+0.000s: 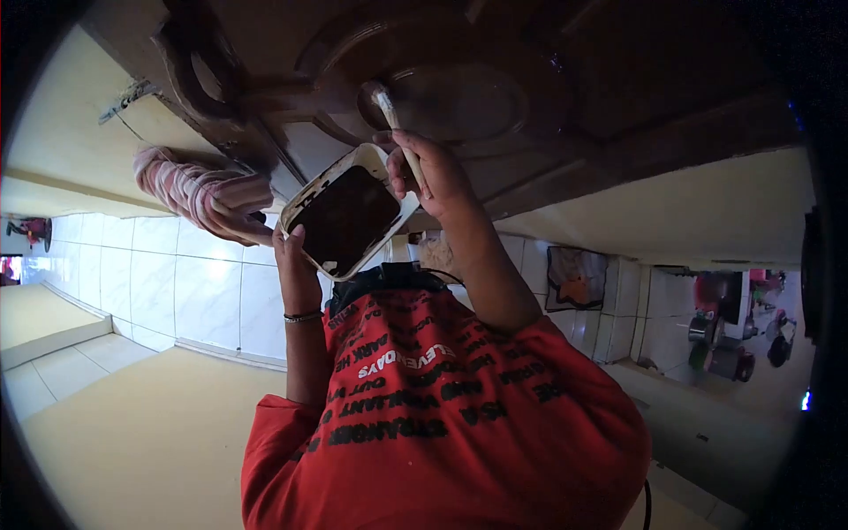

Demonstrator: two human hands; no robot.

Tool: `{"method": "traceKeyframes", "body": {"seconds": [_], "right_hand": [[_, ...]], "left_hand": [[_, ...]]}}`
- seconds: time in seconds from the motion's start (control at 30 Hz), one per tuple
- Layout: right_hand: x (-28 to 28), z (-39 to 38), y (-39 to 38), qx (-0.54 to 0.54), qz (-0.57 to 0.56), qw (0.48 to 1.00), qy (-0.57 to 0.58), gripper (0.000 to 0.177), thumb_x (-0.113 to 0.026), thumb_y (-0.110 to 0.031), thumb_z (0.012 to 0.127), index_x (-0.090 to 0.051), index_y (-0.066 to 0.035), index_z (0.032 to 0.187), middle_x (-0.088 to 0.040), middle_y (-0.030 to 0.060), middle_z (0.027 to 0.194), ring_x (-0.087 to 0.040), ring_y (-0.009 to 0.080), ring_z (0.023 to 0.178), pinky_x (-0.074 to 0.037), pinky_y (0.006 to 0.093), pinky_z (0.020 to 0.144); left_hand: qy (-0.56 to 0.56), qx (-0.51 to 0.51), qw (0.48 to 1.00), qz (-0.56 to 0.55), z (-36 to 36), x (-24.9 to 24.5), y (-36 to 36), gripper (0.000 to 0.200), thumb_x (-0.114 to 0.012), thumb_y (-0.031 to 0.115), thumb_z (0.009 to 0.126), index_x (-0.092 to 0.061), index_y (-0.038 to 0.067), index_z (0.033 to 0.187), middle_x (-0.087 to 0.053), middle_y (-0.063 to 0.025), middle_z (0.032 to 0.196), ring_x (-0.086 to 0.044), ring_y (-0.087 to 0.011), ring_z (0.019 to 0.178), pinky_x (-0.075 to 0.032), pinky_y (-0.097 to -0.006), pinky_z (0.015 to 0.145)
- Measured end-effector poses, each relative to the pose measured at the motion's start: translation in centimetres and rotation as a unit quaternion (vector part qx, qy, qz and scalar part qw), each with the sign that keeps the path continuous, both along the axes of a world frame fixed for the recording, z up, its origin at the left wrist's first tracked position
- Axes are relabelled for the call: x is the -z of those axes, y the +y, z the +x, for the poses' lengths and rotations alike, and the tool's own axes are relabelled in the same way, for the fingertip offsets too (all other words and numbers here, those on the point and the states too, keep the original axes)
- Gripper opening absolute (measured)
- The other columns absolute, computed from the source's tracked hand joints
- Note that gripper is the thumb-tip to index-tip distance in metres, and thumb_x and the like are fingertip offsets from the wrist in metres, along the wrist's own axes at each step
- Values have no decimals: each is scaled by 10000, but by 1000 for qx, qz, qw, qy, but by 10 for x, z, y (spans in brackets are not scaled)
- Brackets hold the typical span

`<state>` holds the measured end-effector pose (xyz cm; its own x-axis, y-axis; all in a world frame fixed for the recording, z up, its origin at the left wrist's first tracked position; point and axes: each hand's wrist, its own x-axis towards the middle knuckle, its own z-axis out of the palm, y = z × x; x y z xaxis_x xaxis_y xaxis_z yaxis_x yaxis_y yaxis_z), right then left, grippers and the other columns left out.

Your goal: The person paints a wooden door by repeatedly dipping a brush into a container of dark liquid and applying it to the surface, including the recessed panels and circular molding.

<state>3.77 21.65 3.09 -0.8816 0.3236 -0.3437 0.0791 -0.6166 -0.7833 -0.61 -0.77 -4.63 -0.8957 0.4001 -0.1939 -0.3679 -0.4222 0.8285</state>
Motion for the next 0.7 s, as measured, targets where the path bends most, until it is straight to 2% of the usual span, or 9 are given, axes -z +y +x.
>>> {"method": "traceKeyframes", "body": {"seconds": [0.1,0.2,0.27,0.53,0.7], "right_hand": [[13,-1,4,-19,1,999,29,262,-606,-320,918,-558,-62,913,-563,56,626,-478,119,423,-354,260,365],[36,-1,9,-30,13,999,-29,228,-623,-283,916,-552,-70,874,-533,41,623,-427,93,415,-304,248,352],[53,3,16,-44,74,993,-87,197,-615,-272,931,-579,-80,900,-518,-8,659,-380,52,423,-273,210,379],[76,45,37,35,110,983,-141,178,-660,-231,896,-580,-80,846,-537,-3,677,-416,54,455,-306,220,380],[78,62,35,104,138,970,-169,169,-678,-213,871,-589,-70,873,-543,0,683,-422,54,458,-312,225,379]], "left_hand": [[3,-1,1000,-9,1,2,0,536,-555,239,923,-366,-11,1357,-526,-147,1274,-522,-231,1203,-410,-363,1038],[-9,10,1000,5,-3,12,-6,537,-558,255,921,-372,3,1358,-524,-141,1273,-517,-230,1204,-409,-364,1035],[-3,5,1000,-10,-2,8,-4,541,-556,268,920,-375,6,1357,-520,-139,1280,-512,-231,1213,-407,-369,1037],[31,29,999,-34,-5,11,-5,519,-512,275,935,-379,6,1359,-511,-129,1295,-499,-219,1228,-379,-359,1059],[0,46,999,-30,-12,21,-8,490,-511,278,936,-409,20,1339,-509,-119,1294,-484,-217,1239,-368,-364,1058]]}}
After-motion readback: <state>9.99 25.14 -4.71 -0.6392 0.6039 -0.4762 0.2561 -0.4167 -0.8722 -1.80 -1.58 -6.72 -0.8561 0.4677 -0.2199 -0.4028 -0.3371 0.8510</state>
